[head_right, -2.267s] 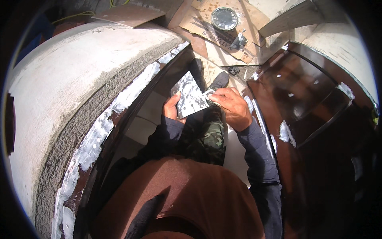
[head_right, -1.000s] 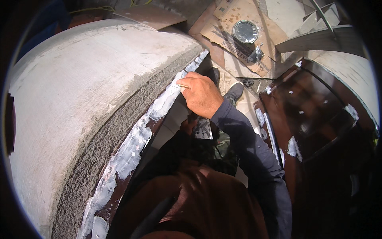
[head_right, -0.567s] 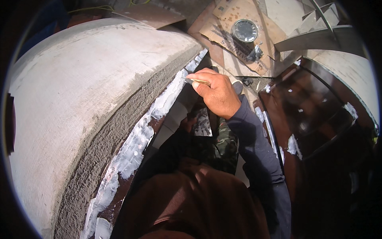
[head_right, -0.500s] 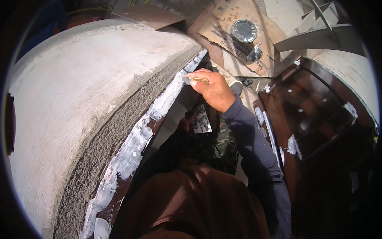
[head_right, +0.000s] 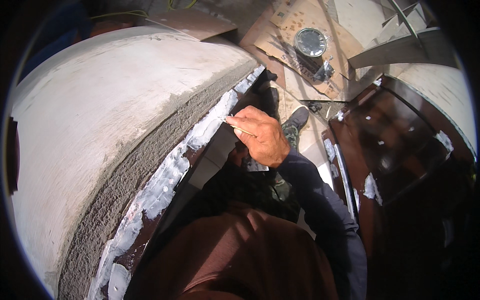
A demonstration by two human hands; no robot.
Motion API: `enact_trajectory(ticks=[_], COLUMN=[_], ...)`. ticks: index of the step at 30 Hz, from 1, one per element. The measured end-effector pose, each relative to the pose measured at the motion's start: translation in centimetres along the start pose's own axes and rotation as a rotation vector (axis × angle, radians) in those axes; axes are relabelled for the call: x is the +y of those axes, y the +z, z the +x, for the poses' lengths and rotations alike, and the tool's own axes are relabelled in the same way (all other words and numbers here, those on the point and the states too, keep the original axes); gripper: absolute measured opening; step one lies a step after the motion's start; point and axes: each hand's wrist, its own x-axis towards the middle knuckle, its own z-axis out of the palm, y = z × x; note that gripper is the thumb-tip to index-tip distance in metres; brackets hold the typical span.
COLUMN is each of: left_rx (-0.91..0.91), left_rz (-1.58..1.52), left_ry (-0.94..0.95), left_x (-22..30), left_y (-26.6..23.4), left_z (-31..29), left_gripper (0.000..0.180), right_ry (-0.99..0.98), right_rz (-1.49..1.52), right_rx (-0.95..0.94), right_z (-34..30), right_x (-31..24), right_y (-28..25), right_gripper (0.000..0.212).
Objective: The person applies plaster to a wall using a trowel and a smaller tool, then mops the floor with a mop, and returns to applying plaster to the wall and door frame. The person also briefly handles a small white fixture on the wall.
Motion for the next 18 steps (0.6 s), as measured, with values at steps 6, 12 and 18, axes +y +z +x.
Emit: enact_trajectory(ticks=[6, 12, 18], left_rx=[0.023, -0.069, -0.141], left_rz=[0.118, -0.280, -0.862], left_ry=[-0.053, -0.070, -0.364], left_x=[-2.3, 0.4, 9.4], left_y=[0.0, 1.6, 6.3], left_z=[0.4, -0.4, -2.2], left_gripper=[0.033, 0.049, 0.036], right_ry=[0.302, 0.059, 0.484], right_rz=[-0.195, 0.034, 0.526], right_rx=[-0.049, -0.255, 0.037], right_z=[3.2, 1.4, -7.9], right_x=[1.7, -2.8, 1.5], right_y=[-0.5, -2.1, -9.5], right_gripper=[0.025, 0.026, 0.032])
